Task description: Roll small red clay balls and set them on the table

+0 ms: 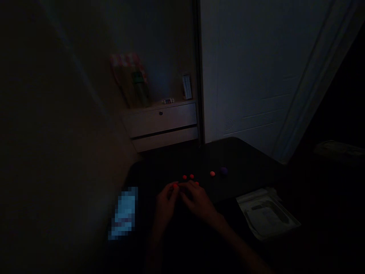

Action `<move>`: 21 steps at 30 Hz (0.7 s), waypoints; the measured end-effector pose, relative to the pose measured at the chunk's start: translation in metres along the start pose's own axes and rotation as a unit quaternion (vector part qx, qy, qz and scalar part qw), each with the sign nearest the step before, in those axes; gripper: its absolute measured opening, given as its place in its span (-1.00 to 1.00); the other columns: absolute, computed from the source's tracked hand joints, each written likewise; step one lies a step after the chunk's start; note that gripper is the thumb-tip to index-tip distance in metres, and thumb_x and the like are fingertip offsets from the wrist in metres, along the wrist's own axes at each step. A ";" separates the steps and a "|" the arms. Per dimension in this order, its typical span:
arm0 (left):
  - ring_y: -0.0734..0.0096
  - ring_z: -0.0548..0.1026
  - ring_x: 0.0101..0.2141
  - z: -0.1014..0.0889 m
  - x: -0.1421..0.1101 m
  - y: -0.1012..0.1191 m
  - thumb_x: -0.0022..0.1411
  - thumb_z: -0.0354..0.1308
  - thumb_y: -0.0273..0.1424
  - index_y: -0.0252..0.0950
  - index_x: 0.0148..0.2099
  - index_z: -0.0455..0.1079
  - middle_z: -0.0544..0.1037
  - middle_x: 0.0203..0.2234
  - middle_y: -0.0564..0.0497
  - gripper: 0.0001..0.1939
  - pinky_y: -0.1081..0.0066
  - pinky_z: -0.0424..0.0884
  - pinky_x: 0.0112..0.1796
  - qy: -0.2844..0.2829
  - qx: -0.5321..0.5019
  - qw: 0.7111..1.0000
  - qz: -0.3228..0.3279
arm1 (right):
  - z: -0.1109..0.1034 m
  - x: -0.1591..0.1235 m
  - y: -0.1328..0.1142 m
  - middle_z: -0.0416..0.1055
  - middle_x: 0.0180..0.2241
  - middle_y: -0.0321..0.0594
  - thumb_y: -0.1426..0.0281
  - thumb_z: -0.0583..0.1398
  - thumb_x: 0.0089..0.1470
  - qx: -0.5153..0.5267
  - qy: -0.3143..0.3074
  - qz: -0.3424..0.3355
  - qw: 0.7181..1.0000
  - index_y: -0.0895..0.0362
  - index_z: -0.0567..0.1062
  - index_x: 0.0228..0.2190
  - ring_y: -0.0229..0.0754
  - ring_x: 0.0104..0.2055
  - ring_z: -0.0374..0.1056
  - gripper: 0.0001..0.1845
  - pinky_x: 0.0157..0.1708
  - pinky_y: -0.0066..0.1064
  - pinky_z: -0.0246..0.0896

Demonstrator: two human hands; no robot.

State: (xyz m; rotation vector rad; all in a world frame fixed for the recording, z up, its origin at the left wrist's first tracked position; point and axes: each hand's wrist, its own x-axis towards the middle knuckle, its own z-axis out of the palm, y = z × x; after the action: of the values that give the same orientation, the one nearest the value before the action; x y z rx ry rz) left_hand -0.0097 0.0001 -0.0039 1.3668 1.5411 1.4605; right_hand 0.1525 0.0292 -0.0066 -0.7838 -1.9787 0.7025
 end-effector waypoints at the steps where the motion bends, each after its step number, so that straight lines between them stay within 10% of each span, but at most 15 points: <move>1: 0.07 0.63 -0.09 0.000 0.000 -0.001 0.21 0.25 -0.02 -0.28 -0.03 0.58 0.69 -0.11 -0.19 -0.53 0.17 0.50 -0.04 0.009 0.006 1.000 0.003 | 0.000 0.000 -0.001 0.53 0.01 -0.14 0.51 0.22 0.28 -0.002 -0.001 0.001 1.000 0.04 0.51 0.04 -0.09 0.00 0.49 -0.68 0.04 -0.22 0.35; 7: 0.22 0.61 -0.26 0.000 0.000 -0.001 0.27 0.18 -0.01 -0.29 0.08 0.54 0.69 -0.23 -0.12 -0.47 0.29 0.49 -0.21 0.047 -0.005 0.999 0.000 | -0.001 0.000 0.000 0.54 -0.02 -0.17 0.52 0.19 0.29 -0.004 -0.007 -0.005 1.000 0.02 0.52 0.03 -0.11 -0.01 0.48 -0.67 0.05 -0.24 0.34; 21: 0.28 0.49 -0.48 0.000 -0.002 0.005 0.24 -0.03 0.30 -0.28 -0.47 0.46 0.55 -0.56 -0.05 -0.26 0.36 0.40 -0.41 0.040 0.020 0.999 -0.026 | 0.000 -0.001 -0.001 0.54 -0.04 -0.11 0.50 0.23 0.29 -0.016 -0.006 0.007 1.000 0.10 0.51 0.05 -0.09 -0.07 0.50 -0.69 -0.02 -0.24 0.36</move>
State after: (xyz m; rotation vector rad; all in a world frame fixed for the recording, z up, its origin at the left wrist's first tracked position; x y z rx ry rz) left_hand -0.0079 -0.0026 0.0000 1.2951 1.6527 1.4752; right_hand 0.1530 0.0279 -0.0066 -0.8153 -2.0012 0.6876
